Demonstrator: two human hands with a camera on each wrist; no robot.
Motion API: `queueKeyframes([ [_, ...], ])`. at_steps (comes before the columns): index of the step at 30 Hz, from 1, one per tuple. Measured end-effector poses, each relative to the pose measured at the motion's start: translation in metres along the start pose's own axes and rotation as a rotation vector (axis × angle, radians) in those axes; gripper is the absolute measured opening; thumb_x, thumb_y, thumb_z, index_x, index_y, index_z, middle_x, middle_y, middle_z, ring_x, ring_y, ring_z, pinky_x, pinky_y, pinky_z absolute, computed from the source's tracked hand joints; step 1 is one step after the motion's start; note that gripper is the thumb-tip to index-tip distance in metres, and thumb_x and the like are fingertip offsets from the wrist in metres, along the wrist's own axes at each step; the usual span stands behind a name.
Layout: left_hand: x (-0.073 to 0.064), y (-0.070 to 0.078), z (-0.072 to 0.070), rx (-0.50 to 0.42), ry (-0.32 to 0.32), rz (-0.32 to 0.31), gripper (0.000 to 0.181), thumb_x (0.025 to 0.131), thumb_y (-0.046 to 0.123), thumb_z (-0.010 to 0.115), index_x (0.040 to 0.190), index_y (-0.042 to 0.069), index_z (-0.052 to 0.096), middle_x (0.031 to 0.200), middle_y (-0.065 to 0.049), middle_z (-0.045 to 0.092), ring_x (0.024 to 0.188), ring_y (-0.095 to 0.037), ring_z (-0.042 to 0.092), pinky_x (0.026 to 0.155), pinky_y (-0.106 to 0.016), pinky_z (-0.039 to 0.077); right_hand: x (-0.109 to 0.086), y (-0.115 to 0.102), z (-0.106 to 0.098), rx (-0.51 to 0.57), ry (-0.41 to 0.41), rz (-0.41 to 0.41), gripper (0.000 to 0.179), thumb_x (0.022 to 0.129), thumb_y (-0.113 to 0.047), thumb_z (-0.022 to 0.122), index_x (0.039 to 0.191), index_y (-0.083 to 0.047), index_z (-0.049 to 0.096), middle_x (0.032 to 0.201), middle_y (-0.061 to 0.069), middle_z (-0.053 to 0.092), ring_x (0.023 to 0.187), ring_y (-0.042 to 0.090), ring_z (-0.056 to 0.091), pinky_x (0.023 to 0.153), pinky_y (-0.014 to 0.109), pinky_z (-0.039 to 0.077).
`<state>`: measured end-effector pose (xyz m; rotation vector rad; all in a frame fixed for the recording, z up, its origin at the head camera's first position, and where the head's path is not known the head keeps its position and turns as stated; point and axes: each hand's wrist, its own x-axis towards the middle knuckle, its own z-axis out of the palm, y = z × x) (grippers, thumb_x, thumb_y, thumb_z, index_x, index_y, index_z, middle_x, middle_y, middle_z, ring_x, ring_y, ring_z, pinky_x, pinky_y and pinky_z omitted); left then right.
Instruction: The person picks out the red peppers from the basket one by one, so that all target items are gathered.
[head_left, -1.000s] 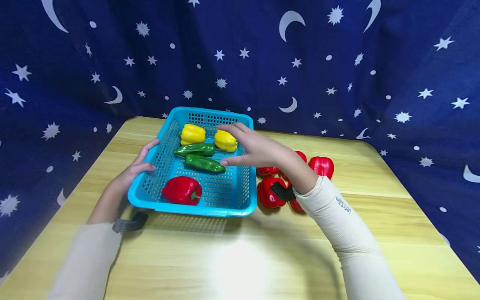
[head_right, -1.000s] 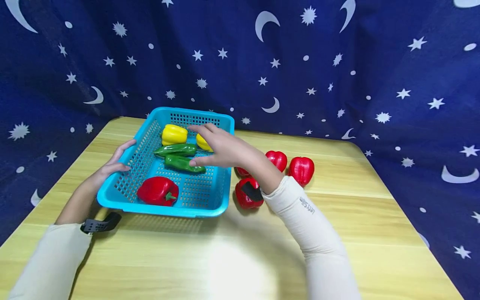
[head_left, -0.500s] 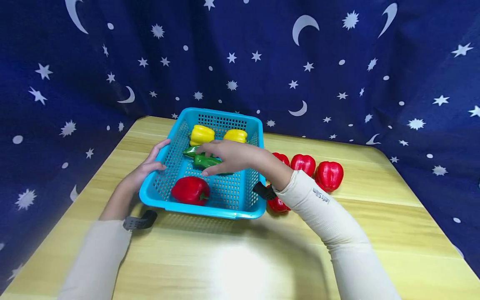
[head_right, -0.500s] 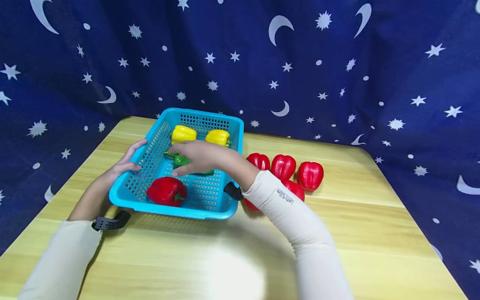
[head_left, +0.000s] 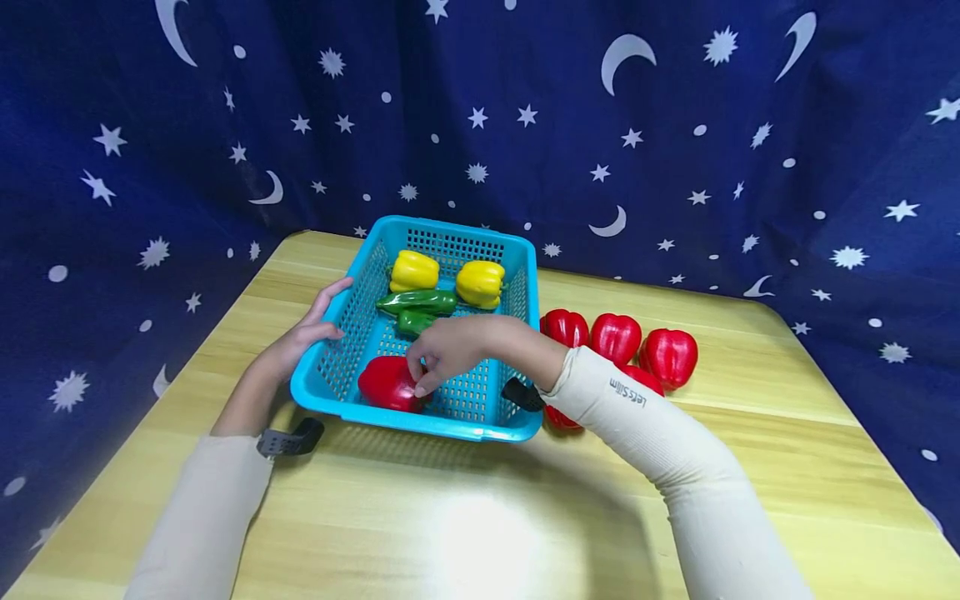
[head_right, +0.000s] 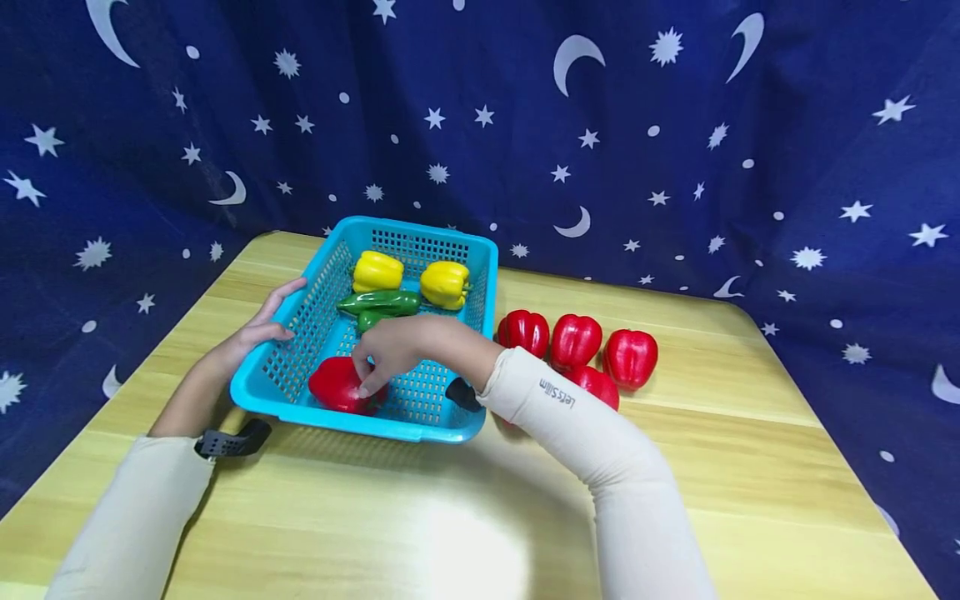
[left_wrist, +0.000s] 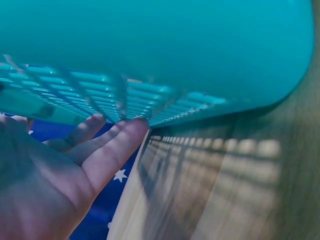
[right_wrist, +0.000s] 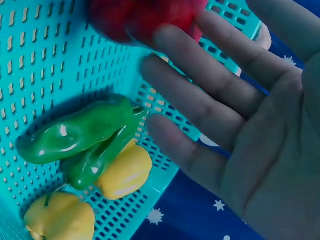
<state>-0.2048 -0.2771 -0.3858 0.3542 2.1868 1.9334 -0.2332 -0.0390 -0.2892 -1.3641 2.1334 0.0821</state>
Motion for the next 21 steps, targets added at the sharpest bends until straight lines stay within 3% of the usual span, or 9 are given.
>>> queueKeyframes([
  [3, 0.000, 0.000, 0.000, -0.004, 0.000, -0.003, 0.075, 0.081, 0.003, 0.033, 0.146, 0.025, 0.002, 0.150, -0.013, 0.001, 0.128, -0.041, 0.021, 0.091, -0.043, 0.039, 0.002, 0.000, 0.000, -0.006, -0.043, 0.029, 0.025, 0.088, -0.036, 0.056, 0.102, -0.017, 0.062, 0.094, 0.003, 0.067, 0.082, 0.012, 0.057, 0.074, 0.024, 0.043],
  [10, -0.002, -0.001, -0.003, -0.021, 0.004, 0.007, 0.076, 0.080, 0.002, 0.032, 0.146, 0.025, 0.002, 0.148, -0.014, 0.004, 0.126, -0.039, 0.024, 0.090, -0.037, 0.038, 0.013, -0.002, 0.000, -0.041, -0.039, 0.124, 0.048, 0.088, -0.041, 0.053, 0.127, -0.012, 0.050, 0.127, 0.000, 0.054, 0.112, 0.015, 0.050, 0.093, 0.029, 0.041],
  [15, -0.003, 0.000, -0.002, -0.026, -0.004, 0.024, 0.077, 0.080, 0.002, 0.033, 0.146, 0.024, 0.001, 0.149, -0.014, 0.003, 0.128, -0.038, 0.021, 0.093, -0.036, 0.036, 0.022, 0.000, 0.000, -0.038, -0.028, 0.202, 0.070, 0.086, -0.046, 0.054, 0.142, -0.010, 0.031, 0.141, 0.004, 0.040, 0.127, 0.018, 0.039, 0.103, 0.034, 0.034],
  [17, -0.002, -0.001, -0.001, -0.025, -0.006, 0.030, 0.077, 0.079, 0.001, 0.033, 0.146, 0.023, 0.001, 0.149, -0.015, 0.002, 0.129, -0.038, 0.020, 0.095, -0.038, 0.035, 0.025, 0.002, 0.000, -0.035, -0.016, 0.216, 0.078, 0.085, -0.047, 0.054, 0.145, -0.011, 0.020, 0.147, 0.004, 0.030, 0.132, 0.019, 0.033, 0.105, 0.036, 0.032],
  [21, 0.001, -0.001, 0.001, -0.029, -0.014, 0.026, 0.077, 0.079, 0.002, 0.033, 0.146, 0.023, 0.001, 0.150, -0.015, 0.001, 0.132, -0.039, 0.018, 0.102, -0.053, 0.026, 0.032, 0.004, 0.000, -0.033, 0.024, 0.198, 0.082, 0.084, -0.048, 0.056, 0.146, -0.012, 0.017, 0.151, 0.005, 0.019, 0.135, 0.023, 0.026, 0.104, 0.038, 0.034],
])
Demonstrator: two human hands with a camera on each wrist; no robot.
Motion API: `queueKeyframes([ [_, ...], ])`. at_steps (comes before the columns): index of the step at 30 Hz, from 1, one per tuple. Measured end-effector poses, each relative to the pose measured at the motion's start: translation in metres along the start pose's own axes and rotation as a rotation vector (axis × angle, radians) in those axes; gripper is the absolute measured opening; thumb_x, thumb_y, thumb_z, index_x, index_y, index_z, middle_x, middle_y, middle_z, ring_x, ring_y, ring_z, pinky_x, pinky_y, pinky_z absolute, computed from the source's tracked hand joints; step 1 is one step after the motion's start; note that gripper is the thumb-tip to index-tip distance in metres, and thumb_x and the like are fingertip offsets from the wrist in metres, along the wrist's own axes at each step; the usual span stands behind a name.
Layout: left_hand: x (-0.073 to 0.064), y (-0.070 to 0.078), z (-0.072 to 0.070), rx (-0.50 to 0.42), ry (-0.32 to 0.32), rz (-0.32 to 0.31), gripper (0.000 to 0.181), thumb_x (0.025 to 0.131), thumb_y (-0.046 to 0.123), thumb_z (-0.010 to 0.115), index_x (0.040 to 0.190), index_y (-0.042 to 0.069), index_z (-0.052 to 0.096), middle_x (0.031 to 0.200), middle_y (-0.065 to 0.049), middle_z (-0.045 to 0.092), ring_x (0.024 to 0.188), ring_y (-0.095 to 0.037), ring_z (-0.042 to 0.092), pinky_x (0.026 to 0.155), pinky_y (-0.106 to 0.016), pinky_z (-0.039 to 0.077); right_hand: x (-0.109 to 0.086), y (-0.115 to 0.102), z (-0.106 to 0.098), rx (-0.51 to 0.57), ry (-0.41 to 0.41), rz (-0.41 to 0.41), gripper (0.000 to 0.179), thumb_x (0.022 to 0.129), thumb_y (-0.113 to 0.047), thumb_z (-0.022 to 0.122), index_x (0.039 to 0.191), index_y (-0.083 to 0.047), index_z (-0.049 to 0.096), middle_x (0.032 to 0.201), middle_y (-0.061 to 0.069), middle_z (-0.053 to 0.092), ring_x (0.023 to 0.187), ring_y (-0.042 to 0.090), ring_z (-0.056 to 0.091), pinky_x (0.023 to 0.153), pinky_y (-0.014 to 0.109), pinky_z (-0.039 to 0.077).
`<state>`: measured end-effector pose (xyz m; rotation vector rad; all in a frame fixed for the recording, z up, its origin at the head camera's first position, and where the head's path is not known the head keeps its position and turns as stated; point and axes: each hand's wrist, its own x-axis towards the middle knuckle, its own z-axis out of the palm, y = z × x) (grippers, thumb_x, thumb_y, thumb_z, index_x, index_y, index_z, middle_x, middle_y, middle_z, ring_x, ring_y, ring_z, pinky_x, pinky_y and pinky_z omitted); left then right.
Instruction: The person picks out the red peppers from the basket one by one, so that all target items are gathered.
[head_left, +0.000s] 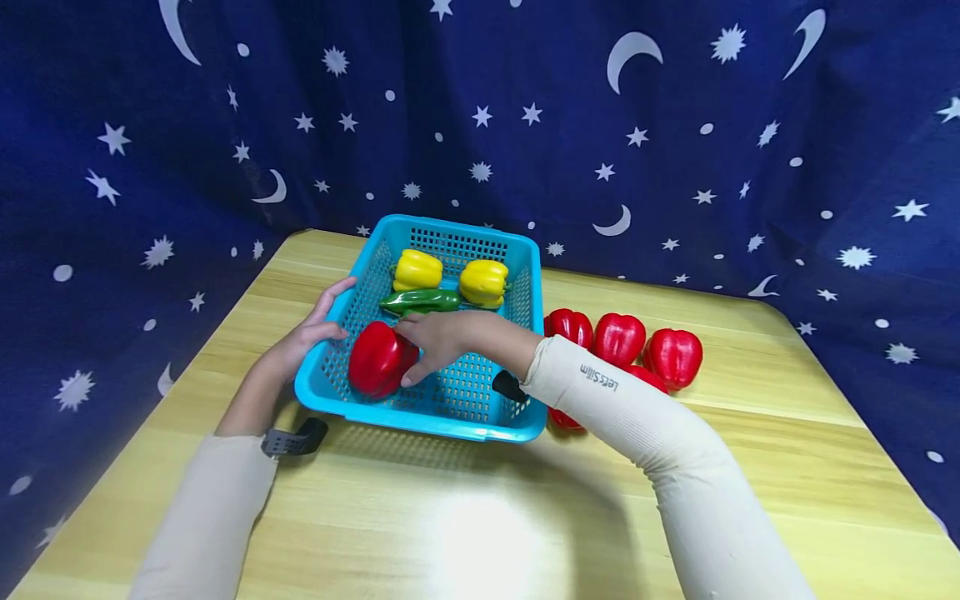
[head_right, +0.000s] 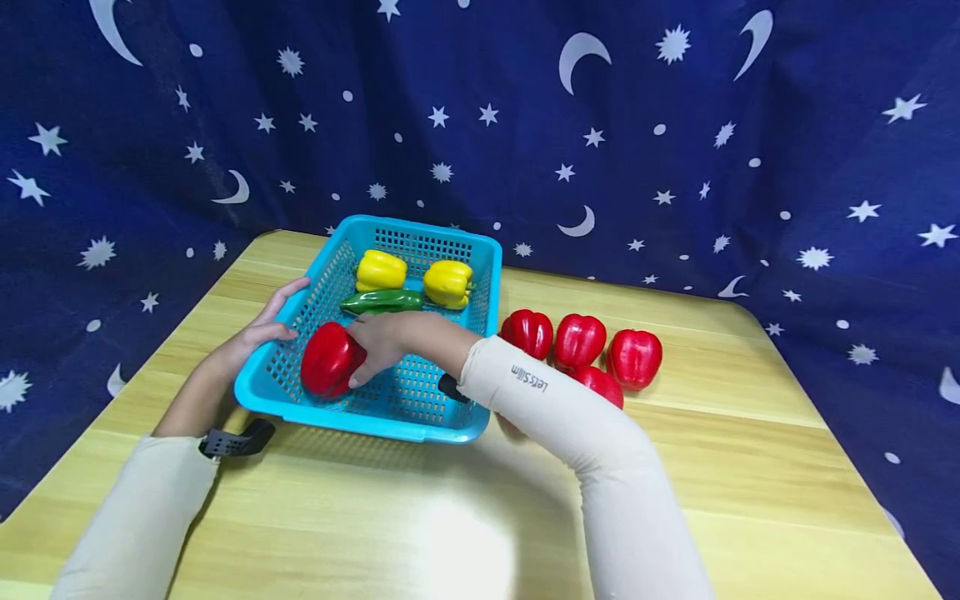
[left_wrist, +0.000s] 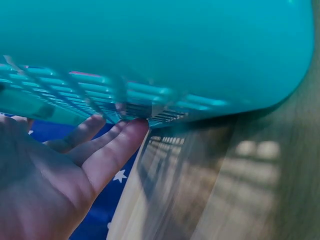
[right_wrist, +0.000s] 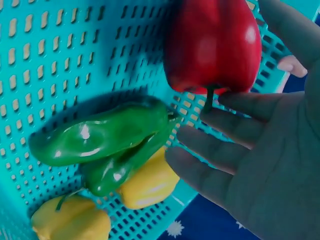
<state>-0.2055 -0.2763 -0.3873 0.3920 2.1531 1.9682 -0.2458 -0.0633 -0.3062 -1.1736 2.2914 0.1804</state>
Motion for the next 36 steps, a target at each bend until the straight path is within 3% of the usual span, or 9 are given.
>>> queueKeyframes([
  [5, 0.000, 0.000, 0.000, 0.003, -0.008, -0.009, 0.077, 0.079, 0.004, 0.033, 0.146, 0.024, 0.000, 0.151, -0.013, 0.001, 0.134, -0.042, 0.016, 0.101, -0.060, 0.023, 0.012, -0.008, 0.004, -0.017, 0.028, 0.007, 0.085, 0.080, -0.048, 0.061, 0.147, -0.018, 0.016, 0.153, 0.005, 0.010, 0.137, 0.028, 0.015, 0.101, 0.042, 0.036],
  [10, 0.001, -0.001, 0.001, -0.003, -0.004, -0.009, 0.077, 0.079, 0.004, 0.033, 0.146, 0.023, 0.001, 0.151, -0.012, -0.001, 0.134, -0.041, 0.016, 0.102, -0.059, 0.022, 0.022, -0.017, 0.017, -0.032, 0.030, 0.030, 0.098, 0.075, -0.053, 0.063, 0.147, -0.017, 0.007, 0.147, 0.005, 0.020, 0.132, 0.028, 0.024, 0.095, 0.037, 0.042],
  [18, 0.002, 0.000, 0.000, 0.005, 0.002, -0.008, 0.077, 0.078, 0.004, 0.033, 0.146, 0.023, 0.002, 0.151, -0.013, 0.001, 0.134, -0.040, 0.016, 0.102, -0.059, 0.022, 0.030, -0.026, 0.024, -0.231, 0.116, 0.154, 0.114, 0.066, -0.071, 0.058, 0.147, -0.020, -0.002, 0.148, 0.004, 0.019, 0.132, 0.029, 0.027, 0.096, 0.040, 0.041],
  [23, 0.001, -0.001, 0.000, 0.021, 0.006, -0.011, 0.077, 0.078, 0.004, 0.033, 0.146, 0.023, 0.001, 0.151, -0.013, 0.002, 0.134, -0.041, 0.017, 0.101, -0.059, 0.025, 0.034, -0.024, 0.024, -0.270, 0.118, 0.186, 0.119, 0.060, -0.078, 0.056, 0.147, -0.024, -0.005, 0.150, 0.003, 0.017, 0.133, 0.029, 0.026, 0.098, 0.041, 0.038],
  [30, 0.001, 0.000, 0.000, 0.032, 0.008, -0.009, 0.077, 0.078, 0.005, 0.033, 0.146, 0.023, 0.001, 0.151, -0.012, 0.001, 0.135, -0.040, 0.015, 0.101, -0.060, 0.023, 0.036, -0.020, 0.023, -0.256, 0.118, 0.155, 0.120, 0.060, -0.080, 0.053, 0.147, -0.022, -0.007, 0.150, 0.006, 0.014, 0.133, 0.031, 0.027, 0.098, 0.042, 0.039],
  [36, 0.001, -0.001, 0.000, 0.024, 0.005, -0.011, 0.077, 0.079, 0.005, 0.033, 0.146, 0.024, 0.001, 0.151, -0.013, 0.000, 0.135, -0.041, 0.014, 0.102, -0.061, 0.022, 0.036, -0.018, 0.022, -0.214, 0.133, 0.114, 0.118, 0.062, -0.076, 0.057, 0.147, -0.020, -0.002, 0.145, 0.006, 0.022, 0.129, 0.030, 0.032, 0.091, 0.040, 0.045],
])
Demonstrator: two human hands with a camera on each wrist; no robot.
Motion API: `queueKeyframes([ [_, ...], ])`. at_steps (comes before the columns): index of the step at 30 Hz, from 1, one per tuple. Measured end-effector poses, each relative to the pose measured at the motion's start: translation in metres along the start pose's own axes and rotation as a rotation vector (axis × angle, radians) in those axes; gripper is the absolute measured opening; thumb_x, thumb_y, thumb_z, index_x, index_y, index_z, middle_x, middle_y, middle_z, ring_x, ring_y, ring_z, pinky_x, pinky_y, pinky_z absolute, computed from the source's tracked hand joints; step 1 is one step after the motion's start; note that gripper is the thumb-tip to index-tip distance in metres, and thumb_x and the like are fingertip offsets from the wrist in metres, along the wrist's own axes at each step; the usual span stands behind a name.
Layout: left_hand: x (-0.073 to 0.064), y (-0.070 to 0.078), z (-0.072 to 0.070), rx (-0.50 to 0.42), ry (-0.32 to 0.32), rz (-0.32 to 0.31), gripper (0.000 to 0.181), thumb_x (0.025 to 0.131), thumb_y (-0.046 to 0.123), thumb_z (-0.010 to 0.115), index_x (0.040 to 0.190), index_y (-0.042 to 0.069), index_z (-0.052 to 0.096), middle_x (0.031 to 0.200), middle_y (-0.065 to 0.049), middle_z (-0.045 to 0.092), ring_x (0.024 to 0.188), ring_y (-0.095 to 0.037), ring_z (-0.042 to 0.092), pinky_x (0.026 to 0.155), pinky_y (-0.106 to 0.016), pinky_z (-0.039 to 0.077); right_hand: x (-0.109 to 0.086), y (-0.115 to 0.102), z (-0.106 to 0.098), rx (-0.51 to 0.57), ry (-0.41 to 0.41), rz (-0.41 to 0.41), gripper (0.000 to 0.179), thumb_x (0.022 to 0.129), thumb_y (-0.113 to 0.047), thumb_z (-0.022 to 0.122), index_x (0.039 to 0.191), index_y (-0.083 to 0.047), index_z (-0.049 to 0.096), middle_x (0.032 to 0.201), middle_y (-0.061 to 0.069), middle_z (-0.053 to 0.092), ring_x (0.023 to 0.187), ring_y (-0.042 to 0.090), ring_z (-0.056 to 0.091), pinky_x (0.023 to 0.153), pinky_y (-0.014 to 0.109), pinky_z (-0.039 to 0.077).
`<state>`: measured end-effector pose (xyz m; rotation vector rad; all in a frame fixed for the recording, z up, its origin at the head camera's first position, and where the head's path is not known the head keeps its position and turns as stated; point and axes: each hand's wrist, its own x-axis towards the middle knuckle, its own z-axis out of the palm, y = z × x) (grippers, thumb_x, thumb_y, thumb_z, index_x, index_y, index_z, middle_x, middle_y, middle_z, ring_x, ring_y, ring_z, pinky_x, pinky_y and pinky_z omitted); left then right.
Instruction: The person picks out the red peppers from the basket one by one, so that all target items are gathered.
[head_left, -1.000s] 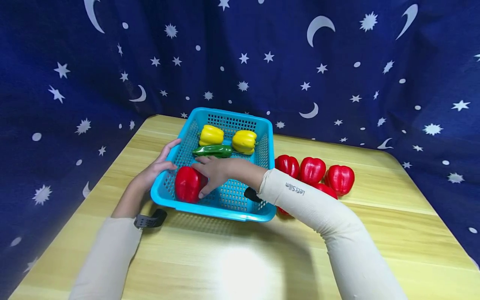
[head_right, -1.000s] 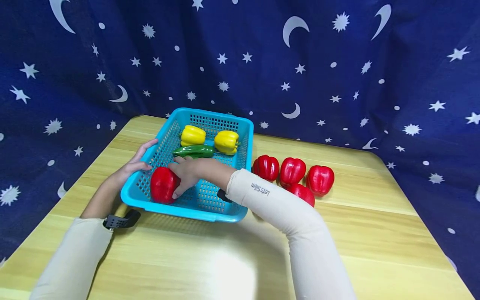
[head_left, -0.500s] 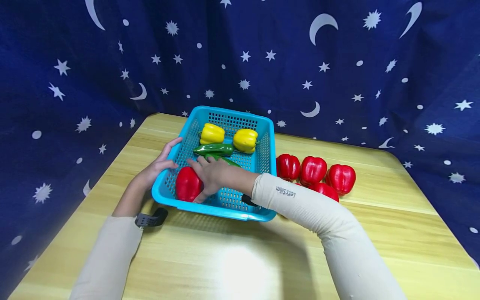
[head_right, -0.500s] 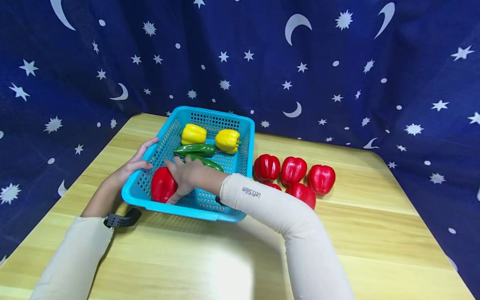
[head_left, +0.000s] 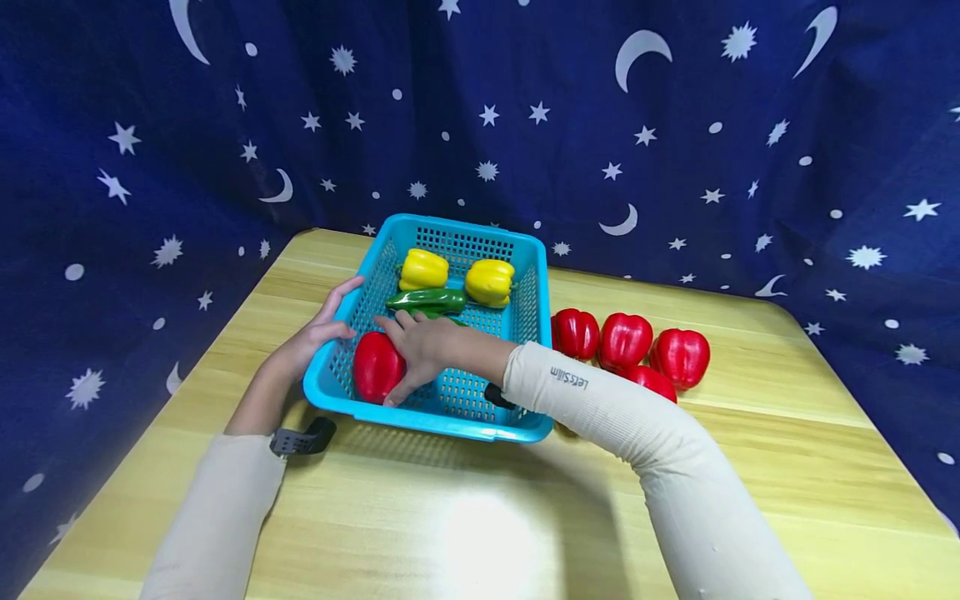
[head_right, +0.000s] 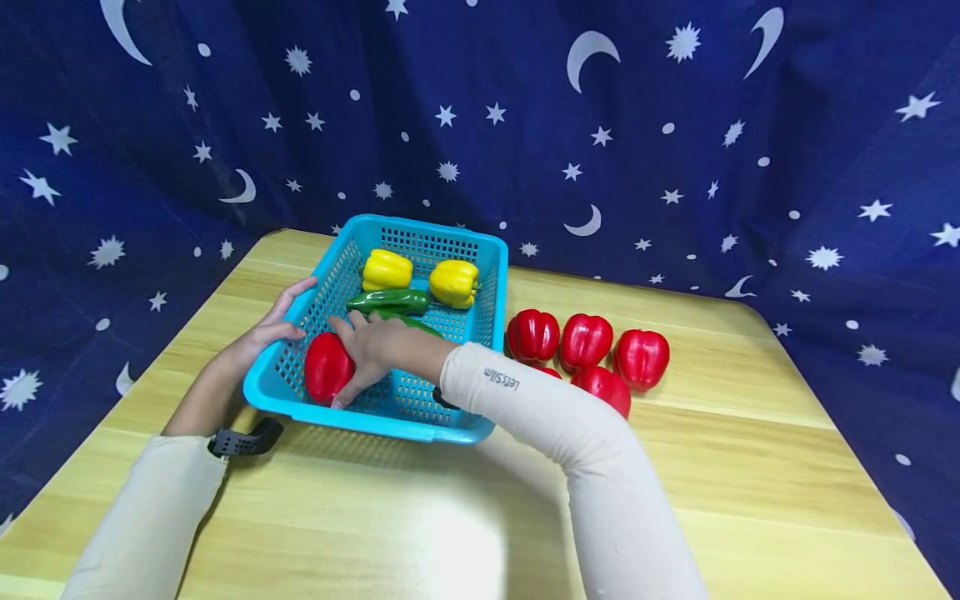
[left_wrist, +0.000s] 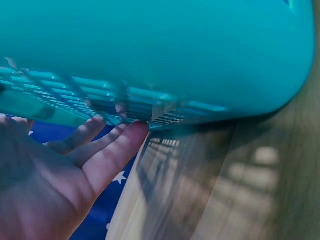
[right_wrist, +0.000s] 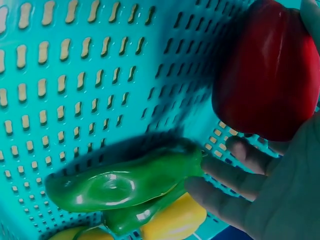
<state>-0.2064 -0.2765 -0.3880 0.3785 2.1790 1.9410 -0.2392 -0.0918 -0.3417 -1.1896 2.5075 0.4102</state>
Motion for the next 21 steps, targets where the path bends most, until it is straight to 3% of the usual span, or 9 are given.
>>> queueKeyframes([
  [6, 0.000, 0.000, 0.000, -0.027, -0.015, 0.010, 0.078, 0.078, 0.004, 0.032, 0.146, 0.023, 0.000, 0.151, -0.013, 0.000, 0.135, -0.041, 0.014, 0.103, -0.060, 0.021, 0.001, 0.003, 0.001, 0.081, 0.035, -0.070, 0.107, 0.066, -0.064, 0.064, 0.145, -0.015, 0.010, 0.135, 0.007, 0.032, 0.118, 0.025, 0.043, 0.085, 0.035, 0.048],
  [13, 0.001, -0.001, 0.001, -0.027, -0.023, 0.015, 0.077, 0.079, 0.004, 0.033, 0.146, 0.023, 0.000, 0.151, -0.014, 0.001, 0.135, -0.041, 0.015, 0.102, -0.059, 0.022, -0.001, 0.015, 0.001, 0.269, 0.041, -0.159, 0.100, 0.069, -0.044, 0.074, 0.142, -0.011, 0.015, 0.133, 0.012, 0.032, 0.112, 0.021, 0.049, 0.090, 0.032, 0.046],
  [21, -0.002, 0.002, 0.001, -0.025, -0.017, 0.012, 0.076, 0.081, 0.002, 0.032, 0.146, 0.022, -0.001, 0.150, -0.016, 0.003, 0.132, -0.040, 0.019, 0.097, -0.049, 0.035, -0.010, 0.028, -0.004, 0.345, 0.045, -0.141, 0.097, 0.069, -0.041, 0.073, 0.143, -0.011, 0.015, 0.134, 0.010, 0.033, 0.112, 0.020, 0.047, 0.086, 0.030, 0.047],
])
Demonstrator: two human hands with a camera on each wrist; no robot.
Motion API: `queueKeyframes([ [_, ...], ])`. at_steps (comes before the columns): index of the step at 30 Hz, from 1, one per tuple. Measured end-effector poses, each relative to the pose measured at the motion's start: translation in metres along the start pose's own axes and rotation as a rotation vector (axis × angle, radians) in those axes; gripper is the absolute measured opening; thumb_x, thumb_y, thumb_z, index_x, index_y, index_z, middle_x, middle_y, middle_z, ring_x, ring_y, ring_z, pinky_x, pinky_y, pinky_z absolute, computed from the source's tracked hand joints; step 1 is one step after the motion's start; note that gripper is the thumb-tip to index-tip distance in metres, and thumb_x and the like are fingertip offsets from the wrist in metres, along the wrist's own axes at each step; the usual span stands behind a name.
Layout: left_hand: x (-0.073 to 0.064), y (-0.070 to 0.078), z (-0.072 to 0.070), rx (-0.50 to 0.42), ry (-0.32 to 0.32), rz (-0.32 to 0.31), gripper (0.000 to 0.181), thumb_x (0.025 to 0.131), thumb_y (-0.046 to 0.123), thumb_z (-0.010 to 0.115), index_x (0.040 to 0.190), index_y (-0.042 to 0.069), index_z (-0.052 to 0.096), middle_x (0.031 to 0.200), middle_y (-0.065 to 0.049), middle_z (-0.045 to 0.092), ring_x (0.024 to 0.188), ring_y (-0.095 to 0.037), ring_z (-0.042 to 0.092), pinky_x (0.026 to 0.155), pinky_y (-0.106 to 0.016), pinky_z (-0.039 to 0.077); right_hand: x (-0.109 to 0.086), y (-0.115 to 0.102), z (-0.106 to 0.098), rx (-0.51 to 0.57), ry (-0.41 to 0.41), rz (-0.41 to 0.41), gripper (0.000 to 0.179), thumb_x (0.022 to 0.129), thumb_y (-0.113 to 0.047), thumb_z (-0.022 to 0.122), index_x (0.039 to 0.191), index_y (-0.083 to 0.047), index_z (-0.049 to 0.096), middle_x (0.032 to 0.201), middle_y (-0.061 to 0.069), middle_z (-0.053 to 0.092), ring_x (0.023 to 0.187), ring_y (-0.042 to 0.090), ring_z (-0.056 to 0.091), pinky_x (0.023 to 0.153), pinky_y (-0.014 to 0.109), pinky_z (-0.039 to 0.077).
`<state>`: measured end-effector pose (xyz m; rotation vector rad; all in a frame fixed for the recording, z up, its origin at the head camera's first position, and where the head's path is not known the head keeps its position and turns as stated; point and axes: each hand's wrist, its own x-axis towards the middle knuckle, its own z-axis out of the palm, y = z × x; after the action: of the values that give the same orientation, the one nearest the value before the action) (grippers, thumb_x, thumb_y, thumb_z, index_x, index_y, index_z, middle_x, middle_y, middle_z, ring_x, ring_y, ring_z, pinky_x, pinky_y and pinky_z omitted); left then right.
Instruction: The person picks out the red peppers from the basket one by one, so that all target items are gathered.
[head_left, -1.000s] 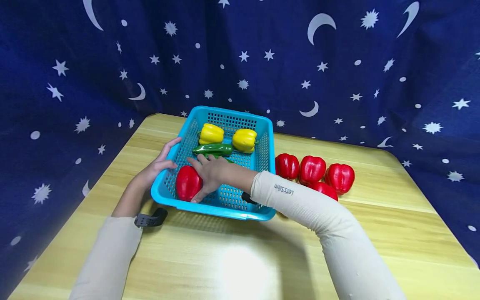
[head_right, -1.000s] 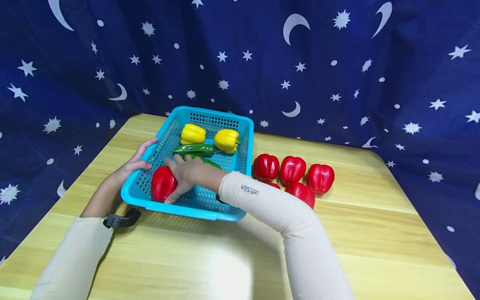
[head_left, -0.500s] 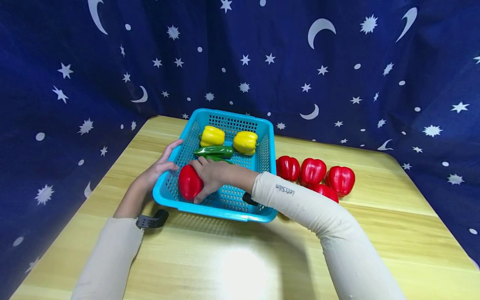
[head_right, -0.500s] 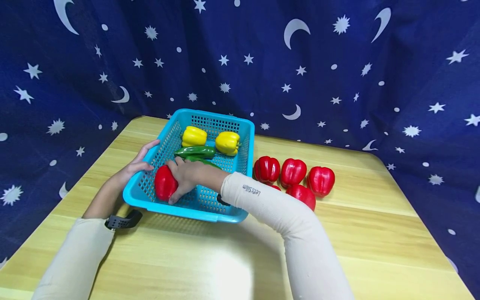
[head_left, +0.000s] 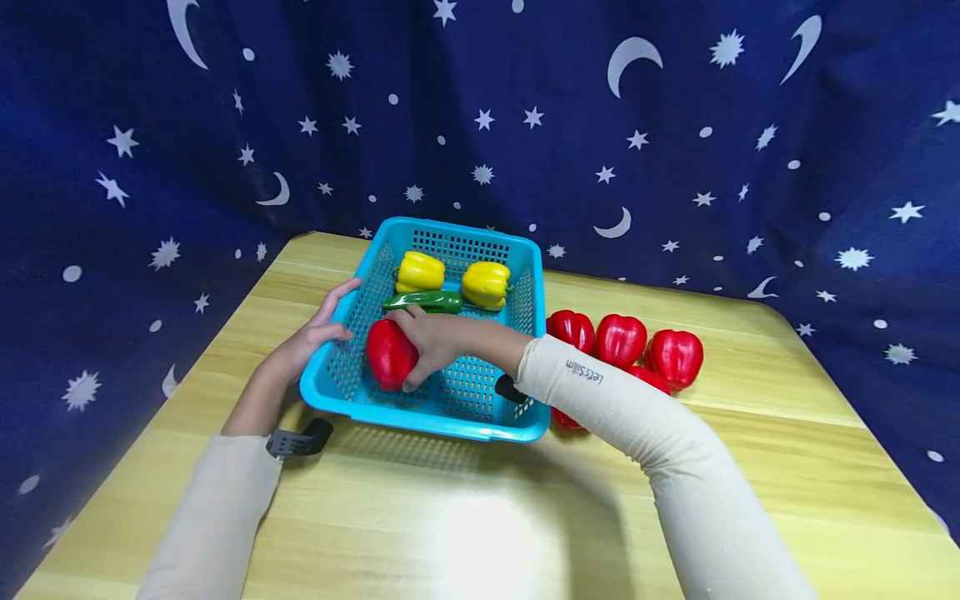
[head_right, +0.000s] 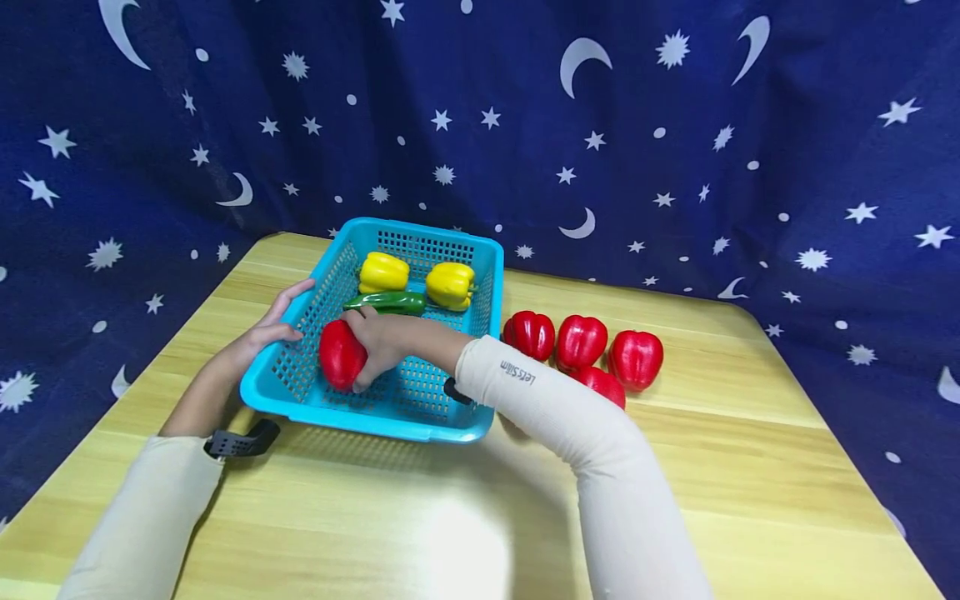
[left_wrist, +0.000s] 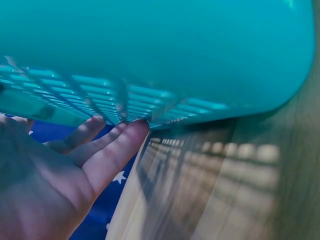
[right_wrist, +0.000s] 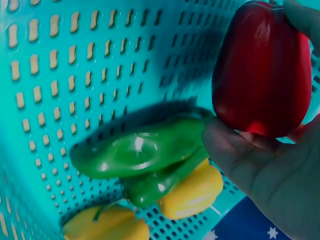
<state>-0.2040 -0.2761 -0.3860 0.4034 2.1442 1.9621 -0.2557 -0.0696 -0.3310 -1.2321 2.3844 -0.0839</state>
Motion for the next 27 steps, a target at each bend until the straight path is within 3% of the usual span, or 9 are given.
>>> queueKeyframes([
  [11, 0.000, -0.001, 0.000, -0.015, -0.003, -0.003, 0.077, 0.081, 0.000, 0.031, 0.146, 0.025, 0.000, 0.150, -0.015, 0.001, 0.130, -0.039, 0.020, 0.083, -0.030, 0.045, -0.018, 0.008, -0.021, 0.069, 0.010, 0.033, 0.099, 0.070, -0.041, 0.074, 0.143, -0.015, 0.013, 0.136, 0.007, 0.030, 0.116, 0.021, 0.042, 0.084, 0.029, 0.048],
  [27, -0.002, 0.000, 0.002, 0.011, 0.014, -0.001, 0.077, 0.081, 0.000, 0.031, 0.146, 0.028, 0.001, 0.148, -0.015, -0.001, 0.124, -0.036, 0.020, 0.081, -0.024, 0.042, -0.053, 0.021, -0.045, 0.124, 0.052, 0.056, 0.100, 0.067, -0.034, 0.077, 0.142, -0.014, 0.015, 0.135, 0.006, 0.031, 0.119, 0.019, 0.037, 0.081, 0.028, 0.049],
])
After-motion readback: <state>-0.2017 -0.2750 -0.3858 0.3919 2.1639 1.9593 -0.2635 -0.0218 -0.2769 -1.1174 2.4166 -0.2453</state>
